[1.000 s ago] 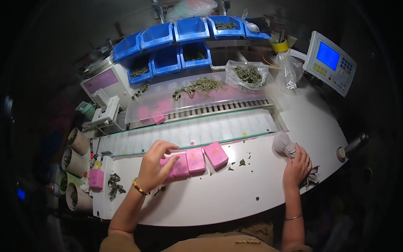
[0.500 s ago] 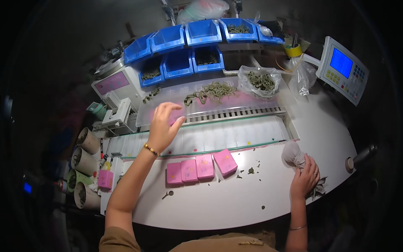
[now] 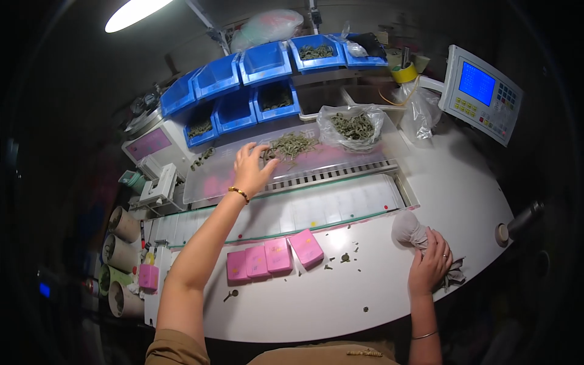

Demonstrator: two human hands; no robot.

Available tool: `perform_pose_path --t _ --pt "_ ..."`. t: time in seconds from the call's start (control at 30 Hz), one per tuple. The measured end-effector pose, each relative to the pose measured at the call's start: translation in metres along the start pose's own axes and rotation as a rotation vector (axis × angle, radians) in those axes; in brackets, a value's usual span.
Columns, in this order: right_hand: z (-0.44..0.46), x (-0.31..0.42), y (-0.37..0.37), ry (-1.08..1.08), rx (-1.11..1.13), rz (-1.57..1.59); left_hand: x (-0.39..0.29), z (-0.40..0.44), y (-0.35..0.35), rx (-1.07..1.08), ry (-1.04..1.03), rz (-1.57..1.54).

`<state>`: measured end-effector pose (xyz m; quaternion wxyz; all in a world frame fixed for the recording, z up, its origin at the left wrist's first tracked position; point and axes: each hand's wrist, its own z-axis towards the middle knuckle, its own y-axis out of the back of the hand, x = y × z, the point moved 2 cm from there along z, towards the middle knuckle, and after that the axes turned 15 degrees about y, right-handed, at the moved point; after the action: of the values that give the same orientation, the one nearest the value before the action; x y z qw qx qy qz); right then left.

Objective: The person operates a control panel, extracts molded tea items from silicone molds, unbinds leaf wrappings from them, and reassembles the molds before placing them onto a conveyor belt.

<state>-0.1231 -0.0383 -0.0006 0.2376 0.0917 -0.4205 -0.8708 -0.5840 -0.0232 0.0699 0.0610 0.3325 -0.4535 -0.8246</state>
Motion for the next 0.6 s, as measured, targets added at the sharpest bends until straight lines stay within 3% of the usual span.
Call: perform_pose_path --t 0.33,0.6 --pt "0.002 0.002 0.003 -0.020 0.006 0.014 0.039 0.022 0.002 -0.121 -0.080 -0.084" --pt "0.004 0.003 0.006 -0.025 0.008 0.042 0.025 0.033 0.015 -0.151 0.008 0.047"
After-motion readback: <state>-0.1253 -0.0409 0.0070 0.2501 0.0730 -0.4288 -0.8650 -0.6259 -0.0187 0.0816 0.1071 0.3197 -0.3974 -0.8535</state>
